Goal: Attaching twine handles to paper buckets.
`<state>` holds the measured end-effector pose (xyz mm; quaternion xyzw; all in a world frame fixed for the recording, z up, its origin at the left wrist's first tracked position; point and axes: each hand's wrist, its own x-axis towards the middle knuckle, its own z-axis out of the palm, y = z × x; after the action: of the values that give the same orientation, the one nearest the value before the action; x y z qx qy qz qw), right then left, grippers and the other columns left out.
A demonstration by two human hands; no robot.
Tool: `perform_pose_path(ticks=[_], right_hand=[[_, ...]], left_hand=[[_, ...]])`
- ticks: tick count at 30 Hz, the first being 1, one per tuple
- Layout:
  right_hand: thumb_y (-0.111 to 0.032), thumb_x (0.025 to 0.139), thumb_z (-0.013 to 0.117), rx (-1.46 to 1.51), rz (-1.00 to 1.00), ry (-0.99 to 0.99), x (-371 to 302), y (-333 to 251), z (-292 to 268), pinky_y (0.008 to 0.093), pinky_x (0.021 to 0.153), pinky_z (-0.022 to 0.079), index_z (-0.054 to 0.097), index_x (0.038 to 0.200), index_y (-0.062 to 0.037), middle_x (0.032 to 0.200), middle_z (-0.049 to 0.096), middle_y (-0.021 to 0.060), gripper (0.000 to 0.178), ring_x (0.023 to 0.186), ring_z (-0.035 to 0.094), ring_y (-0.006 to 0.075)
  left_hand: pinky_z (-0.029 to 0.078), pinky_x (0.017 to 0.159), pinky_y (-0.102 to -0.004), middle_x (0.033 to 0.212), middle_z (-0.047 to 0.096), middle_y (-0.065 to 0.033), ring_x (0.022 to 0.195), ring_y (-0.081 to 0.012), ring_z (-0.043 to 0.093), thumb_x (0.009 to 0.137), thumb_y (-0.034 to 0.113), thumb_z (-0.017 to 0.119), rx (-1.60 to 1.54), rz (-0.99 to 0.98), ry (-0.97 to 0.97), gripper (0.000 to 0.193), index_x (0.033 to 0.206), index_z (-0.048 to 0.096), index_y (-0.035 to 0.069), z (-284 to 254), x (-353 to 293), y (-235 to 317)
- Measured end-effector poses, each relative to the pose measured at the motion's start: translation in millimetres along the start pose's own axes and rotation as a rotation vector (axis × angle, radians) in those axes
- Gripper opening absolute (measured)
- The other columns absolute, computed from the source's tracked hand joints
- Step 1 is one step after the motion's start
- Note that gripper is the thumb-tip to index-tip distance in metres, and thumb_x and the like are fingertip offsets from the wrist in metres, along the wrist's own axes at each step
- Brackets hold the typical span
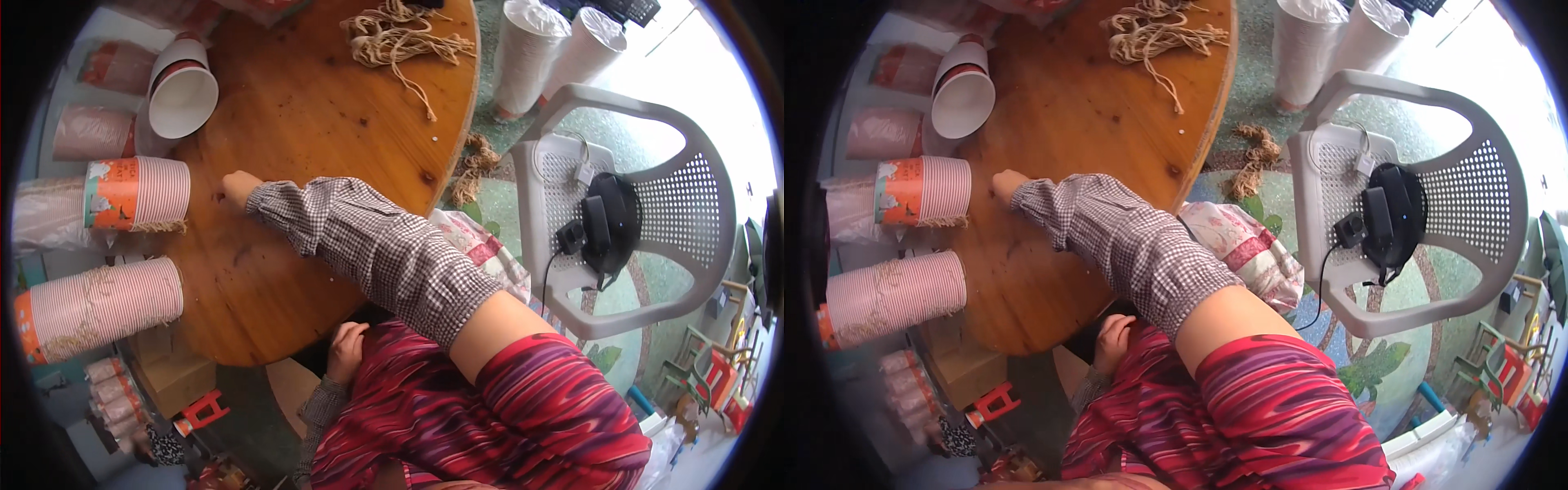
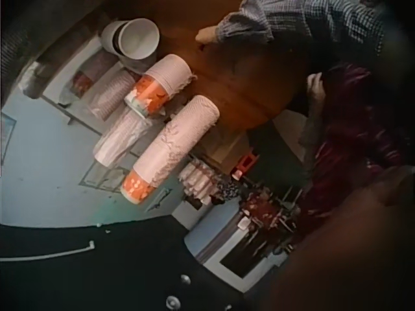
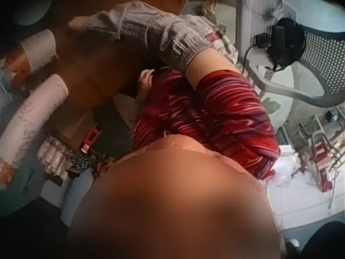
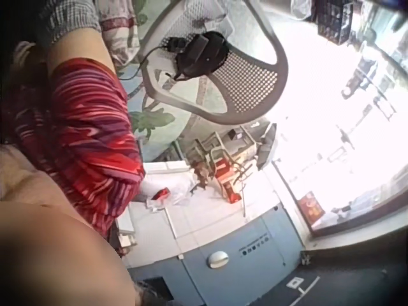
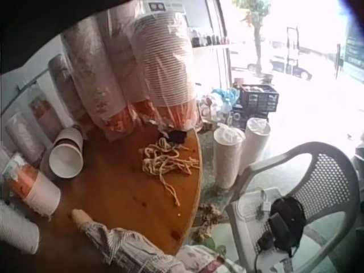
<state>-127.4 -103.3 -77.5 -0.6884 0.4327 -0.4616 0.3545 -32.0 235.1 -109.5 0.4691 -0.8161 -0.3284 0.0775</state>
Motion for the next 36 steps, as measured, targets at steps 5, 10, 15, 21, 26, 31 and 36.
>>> perform_pose_path(ticks=[5,10,15,21,26,31,36], right_hand=[[-0.018,0.077,0.057,0.027,-0.024,-0.024,-7.2,-6.2,-4.8,0.0394,0.079,0.051,0.07,0.093,-0.0103,0.091,0.067,0.015,0.022,0.086,0.064,0.0323],[-0.019,0.079,0.056,-0.125,-0.061,-0.129,-23.3,-26.0,-7.6,0.0409,0.078,0.051,0.067,0.095,-0.0108,0.089,0.067,0.0146,0.021,0.087,0.064,0.0321],[-0.014,0.08,0.055,-0.188,-0.122,-0.153,-28.0,-32.4,-15.3,0.0407,0.081,0.05,0.065,0.097,-0.0104,0.095,0.066,0.0153,0.02,0.094,0.063,0.0321],[-0.018,0.081,0.054,-0.18,-0.086,-0.149,-39.6,-40.1,-28.4,0.0428,0.079,0.05,0.065,0.098,-0.0122,0.092,0.066,0.0152,0.021,0.09,0.063,0.0336],[-0.016,0.08,0.054,-0.375,-0.127,0.202,-19.1,-28.0,-64.2,0.0414,0.077,0.051,0.064,0.097,-0.012,0.095,0.065,0.0138,0.02,0.09,0.063,0.0315],[-0.015,0.084,0.054,-0.368,-0.042,0.517,-12.3,-7.2,-127.8,0.0419,0.077,0.051,0.065,0.095,-0.011,0.097,0.065,0.0112,0.016,0.091,0.062,0.0316],[-0.014,0.084,0.054,-0.467,-0.144,0.677,-26.6,-16.1,-165.6,0.0406,0.077,0.051,0.064,0.093,-0.0105,0.093,0.064,0.0099,0.014,0.088,0.061,0.0313]], left_hand=[[0.034,0.105,-0.0368,0.132,0.05,-0.015,0.125,-0.0303,0.046,0.094,0.029,0.053,-0.32,-0.043,-0.18,0.042,0.127,0.052,0.004,-27.9,-9.4,36.1],[0.014,0.114,-0.0387,0.15,0.026,-0.0154,0.14,-0.0278,0.022,0.096,0.049,0.039,-0.879,0.075,-0.464,0.068,0.145,0.026,0.002,-23.1,-17.8,59.5],[0.02,0.112,-0.0409,0.147,0.03,-0.0186,0.138,-0.0301,0.026,0.096,0.041,0.044,-0.622,0.272,-0.496,0.063,0.143,0.029,0.001,-15.6,16.6,81.6],[0.041,0.098,-0.0383,0.123,0.055,-0.0169,0.115,-0.0326,0.053,0.097,0.031,0.043,-0.513,0.518,-0.542,0.042,0.129,0.048,0.003,-11.0,61.3,113.7],[0.044,0.085,-0.0382,0.1,0.059,-0.0157,0.093,-0.0326,0.057,0.096,0.027,0.047,-0.532,0.524,-0.536,0.031,0.11,0.056,0.001,-8.3,64.7,113.6],[0.04,0.101,-0.0376,0.127,0.053,-0.0181,0.119,-0.0313,0.05,0.098,0.037,0.04,-0.539,0.484,-0.659,0.047,0.127,0.05,0.001,3.4,66.8,91.1],[0.038,0.103,-0.0392,0.132,0.05,-0.0203,0.123,-0.0332,0.047,0.098,0.038,0.039,-0.608,0.531,-0.709,0.051,0.129,0.047,-0.001,20.5,74.8,74.1]])
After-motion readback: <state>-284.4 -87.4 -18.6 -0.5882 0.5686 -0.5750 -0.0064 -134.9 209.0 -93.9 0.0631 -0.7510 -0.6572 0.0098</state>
